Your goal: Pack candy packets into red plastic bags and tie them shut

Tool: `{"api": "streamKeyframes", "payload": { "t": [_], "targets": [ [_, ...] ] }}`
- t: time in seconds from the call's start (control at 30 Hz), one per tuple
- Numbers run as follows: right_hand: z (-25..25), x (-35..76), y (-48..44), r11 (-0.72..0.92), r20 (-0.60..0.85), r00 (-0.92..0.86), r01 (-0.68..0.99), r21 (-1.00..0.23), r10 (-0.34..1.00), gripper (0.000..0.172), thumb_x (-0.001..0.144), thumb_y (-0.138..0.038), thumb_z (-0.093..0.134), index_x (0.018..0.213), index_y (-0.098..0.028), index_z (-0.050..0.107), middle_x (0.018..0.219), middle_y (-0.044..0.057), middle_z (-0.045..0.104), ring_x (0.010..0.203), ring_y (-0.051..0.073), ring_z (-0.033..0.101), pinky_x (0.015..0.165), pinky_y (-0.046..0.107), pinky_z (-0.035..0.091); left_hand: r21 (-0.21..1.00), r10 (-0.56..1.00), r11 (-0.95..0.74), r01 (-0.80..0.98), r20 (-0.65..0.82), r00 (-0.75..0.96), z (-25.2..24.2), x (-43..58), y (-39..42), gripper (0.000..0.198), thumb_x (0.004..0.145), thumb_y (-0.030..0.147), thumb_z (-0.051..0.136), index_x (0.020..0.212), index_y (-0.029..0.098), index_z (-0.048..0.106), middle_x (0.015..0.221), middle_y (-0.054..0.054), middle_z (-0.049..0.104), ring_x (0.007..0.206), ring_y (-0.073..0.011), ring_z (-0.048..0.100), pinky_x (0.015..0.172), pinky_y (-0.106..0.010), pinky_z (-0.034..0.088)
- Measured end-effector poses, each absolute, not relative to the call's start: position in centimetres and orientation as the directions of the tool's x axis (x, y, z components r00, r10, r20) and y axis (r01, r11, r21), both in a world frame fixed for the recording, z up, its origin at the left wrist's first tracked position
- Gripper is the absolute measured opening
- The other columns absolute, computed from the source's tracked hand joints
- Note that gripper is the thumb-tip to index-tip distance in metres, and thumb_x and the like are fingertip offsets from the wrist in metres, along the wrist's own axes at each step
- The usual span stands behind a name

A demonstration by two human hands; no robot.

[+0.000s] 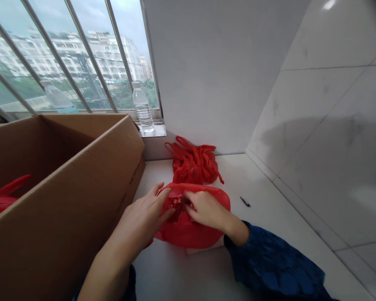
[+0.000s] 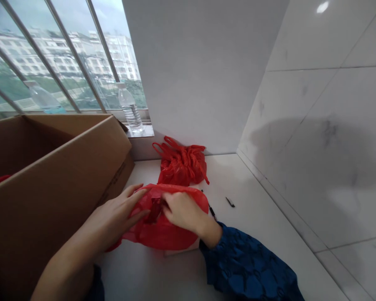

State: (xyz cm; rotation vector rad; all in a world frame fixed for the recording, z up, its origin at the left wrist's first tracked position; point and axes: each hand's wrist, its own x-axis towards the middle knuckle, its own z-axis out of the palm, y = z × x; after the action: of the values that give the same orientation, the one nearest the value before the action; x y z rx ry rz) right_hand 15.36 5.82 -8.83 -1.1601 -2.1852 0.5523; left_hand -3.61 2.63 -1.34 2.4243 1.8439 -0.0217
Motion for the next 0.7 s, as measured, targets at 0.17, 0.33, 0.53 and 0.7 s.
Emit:
{"api": "streamKeyframes", "payload": {
  "t": [0.17, 0.33, 0.53, 0.7],
  "targets": [
    [-5.3, 18.8, 5.4, 0.461, 0.320, -0.383, 0.368, -0.808, 0.867, 0.009, 0.096, -0.024, 0.051, 0.095, -0.021, 0.059, 0.082, -0.001, 0.070, 0.072, 0.013, 0.069, 0.068, 0.025, 0.050, 0.112, 0.947, -0.321, 0.940, 0.059, 0.316, -1.0, -3.2, 2.6, 0.040, 0.102, 0.033, 0.033, 0.136, 0.030, 0.055, 0.147, -0.008, 0.049, 0.116, -0.0300, 0.063, 0.081, -0.040, 0.054],
    [-4.2, 20.5, 4.8, 0.400, 0.306, -0.356, 0.229, -0.887, 0.883, 0.013, 0.097, -0.031, 0.054, 0.098, -0.021, 0.062, 0.082, -0.002, 0.067, 0.072, 0.014, 0.070, 0.069, 0.026, 0.055, 0.207, 0.880, -0.462, 0.862, 0.224, 0.418, -0.2, -2.2, 2.7, 0.036, 0.102, 0.034, 0.036, 0.123, 0.025, 0.063, 0.121, -0.007, 0.066, 0.113, -0.0268, 0.059, 0.090, -0.041, 0.048],
    [-3.7, 20.7, 4.3, 0.425, 0.330, -0.361, 0.223, -0.878, 0.872, 0.013, 0.097, -0.031, 0.056, 0.099, -0.021, 0.064, 0.082, -0.001, 0.068, 0.073, 0.013, 0.069, 0.070, 0.026, 0.055, 0.308, 0.843, -0.538, 0.784, 0.214, 0.494, -0.4, -2.0, 2.6, 0.031, 0.097, 0.042, 0.051, 0.122, 0.026, 0.062, 0.105, -0.003, 0.072, 0.100, -0.0233, 0.063, 0.091, -0.040, 0.041],
    [-3.5, 20.8, 4.2, 0.382, 0.286, -0.374, 0.214, -0.899, 0.882, 0.013, 0.098, -0.032, 0.054, 0.098, -0.020, 0.060, 0.083, 0.000, 0.070, 0.075, 0.015, 0.070, 0.073, 0.028, 0.053, 0.361, 0.857, -0.515, 0.778, 0.184, 0.482, -0.1, -2.1, 2.9, 0.022, 0.097, 0.039, 0.052, 0.096, 0.024, 0.068, 0.095, 0.000, 0.073, 0.092, -0.0214, 0.064, 0.088, -0.037, 0.039]
  ]
}}
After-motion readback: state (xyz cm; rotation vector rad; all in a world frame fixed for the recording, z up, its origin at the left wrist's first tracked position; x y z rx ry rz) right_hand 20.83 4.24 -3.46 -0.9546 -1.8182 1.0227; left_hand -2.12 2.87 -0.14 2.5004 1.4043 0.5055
